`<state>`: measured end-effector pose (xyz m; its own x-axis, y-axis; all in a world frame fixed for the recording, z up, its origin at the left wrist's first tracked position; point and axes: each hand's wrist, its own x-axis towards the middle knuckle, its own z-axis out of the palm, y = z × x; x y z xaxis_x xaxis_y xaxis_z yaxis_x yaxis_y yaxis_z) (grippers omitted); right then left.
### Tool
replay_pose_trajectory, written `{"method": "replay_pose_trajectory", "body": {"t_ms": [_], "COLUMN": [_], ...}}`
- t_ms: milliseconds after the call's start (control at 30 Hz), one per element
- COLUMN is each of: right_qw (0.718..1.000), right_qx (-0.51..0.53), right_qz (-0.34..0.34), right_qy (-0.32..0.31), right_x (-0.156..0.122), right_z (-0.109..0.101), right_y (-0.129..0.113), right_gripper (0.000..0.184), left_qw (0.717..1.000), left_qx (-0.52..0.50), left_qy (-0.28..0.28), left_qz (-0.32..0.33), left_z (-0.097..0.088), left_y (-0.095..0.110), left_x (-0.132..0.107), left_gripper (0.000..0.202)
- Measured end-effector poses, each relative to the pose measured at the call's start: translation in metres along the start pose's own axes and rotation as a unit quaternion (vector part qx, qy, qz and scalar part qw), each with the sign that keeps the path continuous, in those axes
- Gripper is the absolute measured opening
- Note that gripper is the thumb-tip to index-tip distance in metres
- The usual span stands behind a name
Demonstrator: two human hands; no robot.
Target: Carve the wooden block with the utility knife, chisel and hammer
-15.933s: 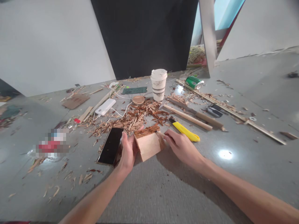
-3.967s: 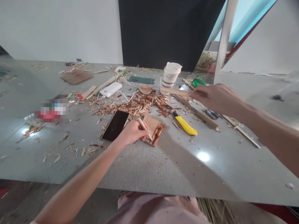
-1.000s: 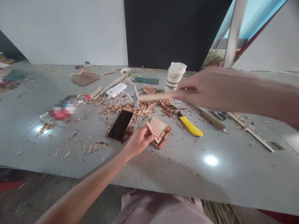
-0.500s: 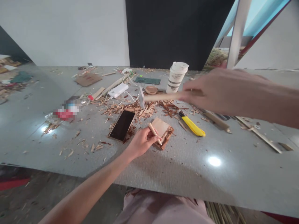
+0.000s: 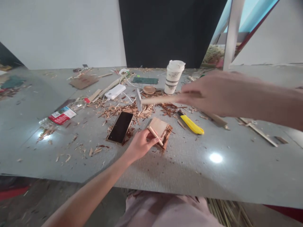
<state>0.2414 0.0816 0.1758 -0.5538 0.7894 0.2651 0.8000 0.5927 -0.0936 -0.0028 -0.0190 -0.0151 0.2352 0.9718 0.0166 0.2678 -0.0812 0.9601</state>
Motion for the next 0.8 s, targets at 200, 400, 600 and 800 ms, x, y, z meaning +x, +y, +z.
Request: {"method": "replay_pose_trajectory", "body": {"t_ms": [200, 400, 600, 800], "right_qw": [0.985, 0.981, 0.994, 0.958], "right_qx": [-0.075, -0.082, -0.074, 0.115], "right_qz": [0.126, 0.159, 0.084, -0.263], "right_qy": [-0.086, -0.081, 0.016, 0.011], "right_x": [-0.026, -0.050, -0.055, -0.079], "right_z": [0.047, 0.127, 0.147, 0.152], "right_y": [0.022, 0.036, 0.033, 0.002], "right_gripper": [0.028, 0.032, 0.025, 0.030], "left_qw": [1.000, 0.996, 0.995, 0.994], "left_qx": [-0.020, -0.073, -0.061, -0.076], "left_qy": [-0.010, -0.033, -0.033, -0.035], "left_qz": [-0.013, -0.040, -0.065, -0.070], "left_z": [-0.002, -0.004, -0.006, -0.006], "left_y": [0.001, 0.005, 0.009, 0.006], "left_x": [0.002, 0.007, 0.007, 0.016], "left_gripper": [0.015, 0.017, 0.017, 0.018]}}
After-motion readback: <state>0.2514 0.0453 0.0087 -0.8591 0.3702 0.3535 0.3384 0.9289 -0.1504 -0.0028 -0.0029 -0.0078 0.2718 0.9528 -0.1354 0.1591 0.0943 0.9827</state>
